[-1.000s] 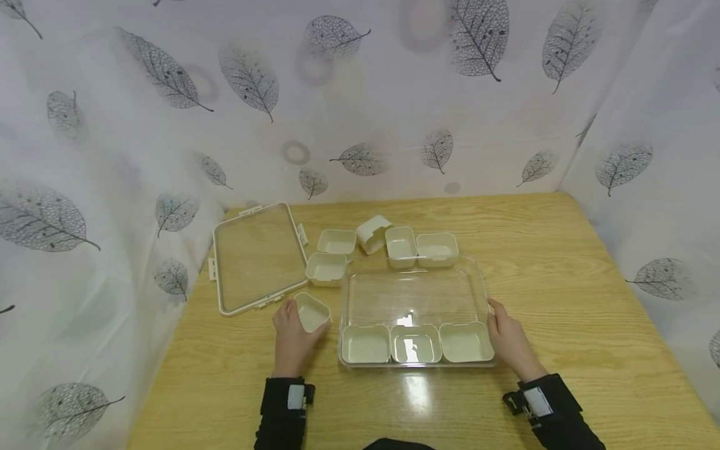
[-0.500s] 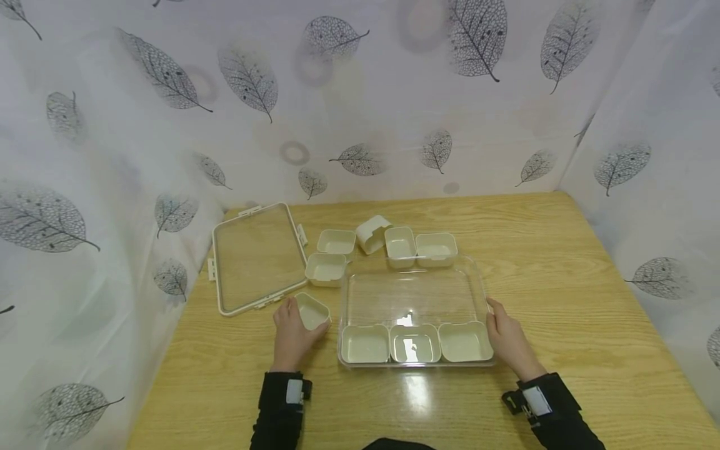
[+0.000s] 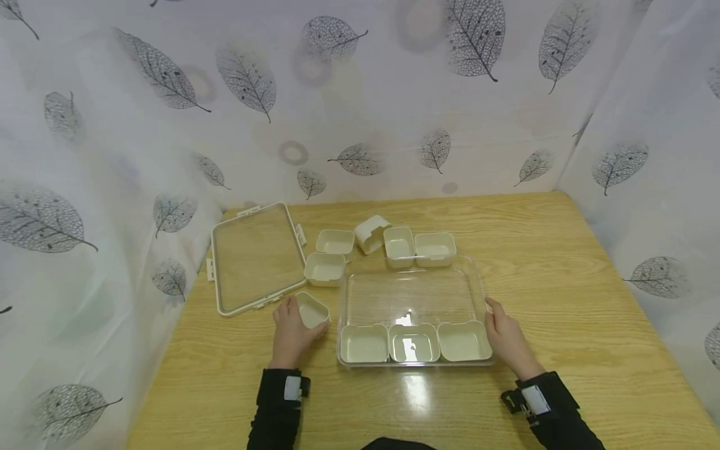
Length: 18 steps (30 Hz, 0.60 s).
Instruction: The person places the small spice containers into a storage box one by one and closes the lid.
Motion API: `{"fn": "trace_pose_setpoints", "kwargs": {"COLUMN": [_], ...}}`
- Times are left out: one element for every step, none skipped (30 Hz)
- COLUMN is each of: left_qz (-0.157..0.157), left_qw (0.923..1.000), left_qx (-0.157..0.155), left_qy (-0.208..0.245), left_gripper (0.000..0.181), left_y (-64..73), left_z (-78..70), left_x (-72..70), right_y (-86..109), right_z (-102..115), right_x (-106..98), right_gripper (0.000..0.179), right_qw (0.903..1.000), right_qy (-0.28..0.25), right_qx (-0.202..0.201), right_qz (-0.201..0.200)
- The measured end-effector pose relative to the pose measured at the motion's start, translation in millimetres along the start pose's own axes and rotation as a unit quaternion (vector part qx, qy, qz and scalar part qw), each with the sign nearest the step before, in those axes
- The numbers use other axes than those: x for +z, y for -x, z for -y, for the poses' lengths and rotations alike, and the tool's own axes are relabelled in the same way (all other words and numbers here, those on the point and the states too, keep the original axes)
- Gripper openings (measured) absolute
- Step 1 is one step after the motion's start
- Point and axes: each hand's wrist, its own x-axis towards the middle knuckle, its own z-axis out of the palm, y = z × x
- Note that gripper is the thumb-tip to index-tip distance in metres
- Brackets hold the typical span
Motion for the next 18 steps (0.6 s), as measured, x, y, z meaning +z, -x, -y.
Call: {"fn": "trace_pose_setpoints", "kwargs": {"left_qz": [-0.003, -0.003, -0.004, -0.003, -0.003, -0.003, -0.004, -0.004, -0.005, -0.008, -0.011, -0.013, -0.014, -0.014, -0.016, -0.016, -0.016, -0.016], "left_qw": [1.0000, 1.0000, 1.0000, 1.0000, 1.0000, 1.0000, 1.0000, 0.9999, 0.9999, 0.9999, 0.9999, 0.9998, 0.9998, 0.9998, 0.9998, 0.9997, 0.9997, 0.9996], "left_qx": [0.002, 0.003, 0.002, 0.002, 0.002, 0.002, 0.002, 0.001, 0.002, 0.003, 0.005, 0.007, 0.009, 0.010, 0.012, 0.015, 0.018, 0.022], "left_qy": [0.000, -0.001, -0.003, -0.005, -0.006, -0.006, -0.008, -0.010, -0.012, -0.011, -0.009, -0.011, -0.012, -0.011, -0.008, -0.006, -0.005, -0.002], "left_gripper": [0.091, 0.091, 0.092, 0.092, 0.093, 0.094, 0.095, 0.096, 0.097, 0.097, 0.097, 0.097, 0.097, 0.097, 0.097, 0.097, 0.096, 0.096], "left_y": [0.0, -0.1, -0.3, -0.5, -0.7, -1.0, -1.1, -1.3, -1.3, -1.5, -1.8, -2.0, -2.3, -2.6, -2.9, -3.3, -3.6, -4.0], "left_z": [0.0, -0.1, -0.2, -0.3, -0.6, -0.9, -1.3, -2.0, -3.0, -4.1, -5.6, -7.2, -8.8, -11.0, -13.4, -15.9, -18.7, -21.5], "left_x": [-0.3, -0.5, -0.8, -1.3, -2.1, -3.1, -4.5, -5.8, -7.5, -9.4, -11.4, -13.4, -15.0, -17.0, -19.4, -21.5, -23.7, -25.7], "right_y": [0.0, 0.0, 0.0, -0.1, -0.2, -0.1, -0.4, -0.5, -0.8, -1.0, -1.0, -1.1, -1.4, -1.2, -1.3, -1.1, -0.9, -0.9], "right_z": [0, -1, -1, -1, -1, -1, -1, -1, -1, -1, -1, -1, -2, -2, -2, -2, -2, -3], "right_x": [0, 0, 0, 0, 0, 0, 1, 1, 1, 1, 2, 2, 2, 2, 2, 1, 1, 1], "right_gripper": [0.041, 0.041, 0.041, 0.040, 0.041, 0.041, 0.041, 0.041, 0.040, 0.041, 0.041, 0.040, 0.040, 0.040, 0.040, 0.040, 0.040, 0.040], "right_qw": [1.0000, 1.0000, 1.0000, 1.0000, 1.0000, 1.0000, 1.0000, 1.0000, 1.0000, 1.0000, 1.0000, 1.0000, 1.0000, 1.0000, 1.0000, 1.0000, 1.0000, 1.0000], "right_qy": [-0.001, -0.002, -0.001, -0.002, -0.002, -0.002, -0.002, -0.002, -0.002, -0.003, -0.003, -0.002, -0.002, -0.003, -0.003, -0.003, -0.003, -0.004], "right_qx": [-0.001, -0.001, -0.003, -0.004, -0.005, -0.005, -0.005, -0.004, -0.004, -0.002, -0.002, -0.002, -0.001, -0.001, -0.002, -0.002, -0.002, -0.003], "right_qz": [-0.001, 0.000, -0.002, -0.003, -0.003, -0.003, -0.003, -0.002, -0.003, -0.001, -0.001, -0.001, 0.000, 0.001, 0.001, 0.002, 0.002, 0.002]}}
